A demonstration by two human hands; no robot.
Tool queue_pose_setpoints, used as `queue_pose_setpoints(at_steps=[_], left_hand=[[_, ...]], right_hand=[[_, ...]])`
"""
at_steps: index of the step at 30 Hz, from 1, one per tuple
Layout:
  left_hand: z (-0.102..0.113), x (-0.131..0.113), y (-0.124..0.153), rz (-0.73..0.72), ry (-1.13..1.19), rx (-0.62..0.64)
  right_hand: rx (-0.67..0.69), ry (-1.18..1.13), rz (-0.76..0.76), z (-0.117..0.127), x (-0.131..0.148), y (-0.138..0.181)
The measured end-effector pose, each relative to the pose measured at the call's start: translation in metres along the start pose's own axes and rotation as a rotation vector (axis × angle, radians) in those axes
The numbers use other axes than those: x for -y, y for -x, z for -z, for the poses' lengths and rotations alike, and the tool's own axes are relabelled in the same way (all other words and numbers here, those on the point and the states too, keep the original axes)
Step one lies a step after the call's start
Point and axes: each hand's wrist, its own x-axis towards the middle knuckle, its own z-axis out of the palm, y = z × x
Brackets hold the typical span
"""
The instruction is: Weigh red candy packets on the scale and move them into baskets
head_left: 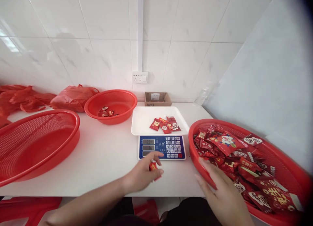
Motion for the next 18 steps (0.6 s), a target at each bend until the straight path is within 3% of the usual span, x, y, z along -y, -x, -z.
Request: queue_pose_setpoints(at_steps=[5, 10, 18], left_hand=[[-0.024, 0.016, 0.01, -0.043, 0.25, 0.076], [-0.02, 0.016, 0.01, 0.06, 0.28, 0.111], [-0.022, 0.013, 0.02, 0.003, 0.251, 0.204]], right_hand=[[0.226, -0.259, 0.435, -0.028, 0.049, 0.016], [0.158, -0.39, 0.421, -0.048, 0.076, 0.022], [0.183, -0.466, 0.535, -0.032, 0.078, 0.012]])
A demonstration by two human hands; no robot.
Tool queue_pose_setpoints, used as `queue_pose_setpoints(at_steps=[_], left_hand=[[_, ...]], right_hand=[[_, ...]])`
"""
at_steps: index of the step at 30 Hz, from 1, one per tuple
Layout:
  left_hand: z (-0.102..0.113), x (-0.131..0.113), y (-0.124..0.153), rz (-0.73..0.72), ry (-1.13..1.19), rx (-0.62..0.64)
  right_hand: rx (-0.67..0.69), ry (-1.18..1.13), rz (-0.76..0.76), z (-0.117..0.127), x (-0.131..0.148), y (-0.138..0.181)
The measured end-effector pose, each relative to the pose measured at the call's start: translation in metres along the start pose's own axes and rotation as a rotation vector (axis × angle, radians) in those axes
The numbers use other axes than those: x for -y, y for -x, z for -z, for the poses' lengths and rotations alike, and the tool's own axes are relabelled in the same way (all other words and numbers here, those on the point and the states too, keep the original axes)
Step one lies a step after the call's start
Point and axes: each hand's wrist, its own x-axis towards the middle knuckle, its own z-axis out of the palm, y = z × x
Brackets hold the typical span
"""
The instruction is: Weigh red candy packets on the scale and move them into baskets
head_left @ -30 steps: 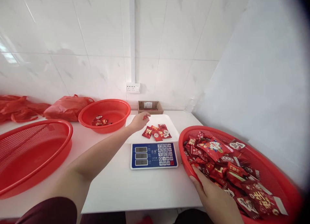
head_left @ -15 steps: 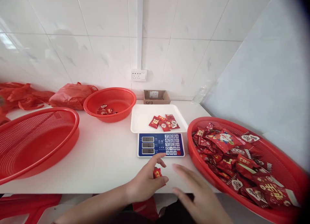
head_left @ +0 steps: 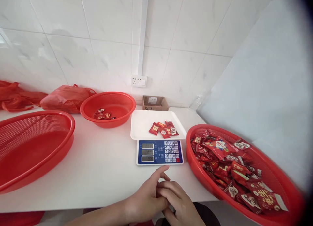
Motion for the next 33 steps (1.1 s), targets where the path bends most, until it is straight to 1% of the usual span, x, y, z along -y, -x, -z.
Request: queue_pose_setpoints(at_steps=[2, 3, 5, 7, 8, 10, 11, 12, 13, 16, 18, 19, 21, 24, 26, 30, 33], left_hand=[[0.003, -0.002, 0.002, -0.059, -0.007, 0.063], [0.005, -0.004, 0.002, -0.1, -0.034, 0.087], [0.013, -0.007, 0.004, -0.156, -0.135, 0.098], [0.024, -0.01, 0.006, -0.161, -0.272, 0.027], [0.031, -0.012, 0.006, -0.155, -0.34, -0.026], [0.047, -0.015, 0.007, -0.155, -0.458, -0.151], [0.056, -0.016, 0.007, -0.173, -0.514, -0.215], [0.065, -0.017, 0.006, -0.196, -0.568, -0.274], [0.073, -0.018, 0.005, -0.223, -0.623, -0.328], [0.089, -0.026, -0.005, -0.281, -0.796, -0.439], [0.092, -0.035, -0.018, -0.333, -0.918, -0.439], [0.091, -0.04, -0.026, -0.366, -0.977, -0.411], [0.087, -0.049, -0.045, -0.41, -1.074, -0.322], [0.079, -0.06, -0.079, -0.404, -1.169, -0.191], [0.075, -0.065, -0.103, -0.37, -1.216, -0.147], [0.07, -0.073, -0.149, -0.192, -1.305, -0.146], [0.069, -0.074, -0.176, -0.126, -1.337, -0.172]], right_hand=[[-0.061, 0.0, 0.024, 0.008, -0.003, 0.002], [-0.12, 0.019, -0.014, 0.014, -0.005, 0.004], [-0.278, 0.101, -0.192, 0.031, -0.012, 0.009], [-0.461, 0.227, -0.416, 0.053, -0.021, 0.015], [-0.544, 0.298, -0.501, 0.064, -0.027, 0.017], [-0.659, 0.443, -0.605, 0.083, -0.039, 0.023], [-0.681, 0.494, -0.633, 0.089, -0.045, 0.025], [-0.675, 0.522, -0.65, 0.092, -0.052, 0.028], [-0.641, 0.526, -0.66, 0.092, -0.058, 0.03], [-0.443, 0.464, -0.669, 0.081, -0.072, 0.033], [-0.282, 0.442, -0.693, 0.072, -0.077, 0.032], [-0.213, 0.445, -0.713, 0.068, -0.078, 0.032], [-0.12, 0.476, -0.762, 0.065, -0.076, 0.03], [-0.077, 0.532, -0.793, 0.068, -0.073, 0.029], [-0.071, 0.561, -0.775, 0.069, -0.072, 0.029], [-0.078, 0.587, -0.737, 0.069, -0.077, 0.031], [-0.09, 0.587, -0.723, 0.067, -0.082, 0.033]])
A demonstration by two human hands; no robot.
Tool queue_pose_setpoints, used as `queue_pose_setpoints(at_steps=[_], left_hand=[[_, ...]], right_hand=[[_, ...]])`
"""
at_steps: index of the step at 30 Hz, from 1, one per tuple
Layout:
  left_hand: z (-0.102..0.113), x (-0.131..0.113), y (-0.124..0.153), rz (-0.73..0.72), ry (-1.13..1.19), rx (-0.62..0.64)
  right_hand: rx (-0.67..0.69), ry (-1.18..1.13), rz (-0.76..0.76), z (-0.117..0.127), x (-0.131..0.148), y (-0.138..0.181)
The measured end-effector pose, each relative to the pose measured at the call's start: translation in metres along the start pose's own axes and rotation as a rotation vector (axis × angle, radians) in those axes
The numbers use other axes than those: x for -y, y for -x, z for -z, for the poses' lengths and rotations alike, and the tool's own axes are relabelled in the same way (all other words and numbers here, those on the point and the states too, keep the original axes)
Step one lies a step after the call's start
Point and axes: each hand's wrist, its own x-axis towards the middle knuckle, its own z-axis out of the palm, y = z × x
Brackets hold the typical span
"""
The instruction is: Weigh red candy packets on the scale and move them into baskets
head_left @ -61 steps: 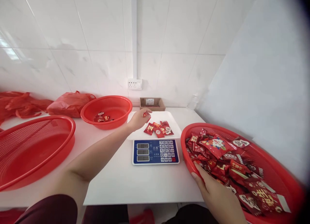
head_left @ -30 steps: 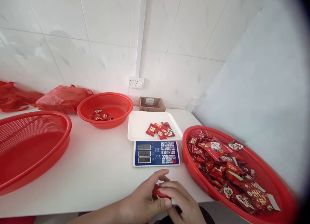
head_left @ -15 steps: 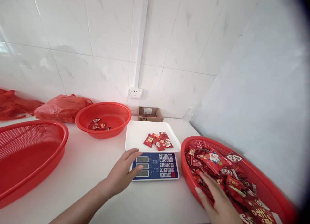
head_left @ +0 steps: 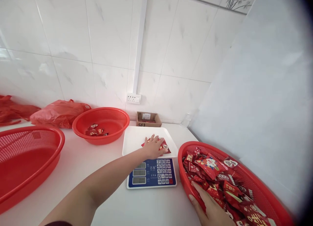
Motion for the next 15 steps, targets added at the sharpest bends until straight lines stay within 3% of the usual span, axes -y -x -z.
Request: queue_pose_setpoints(at_steps=[5, 15], left_hand=[[-0.006, -0.003, -0.021, 0.025, -0.041, -0.002], [-0.004, 0.008, -0.02, -0.044, -0.088, -0.042]], right_hand=[[-0.019, 0.009, 0.026, -0.002, -0.003, 0.0], [-0.005, 0.048, 0.052, -0.003, -0.004, 0.001]])
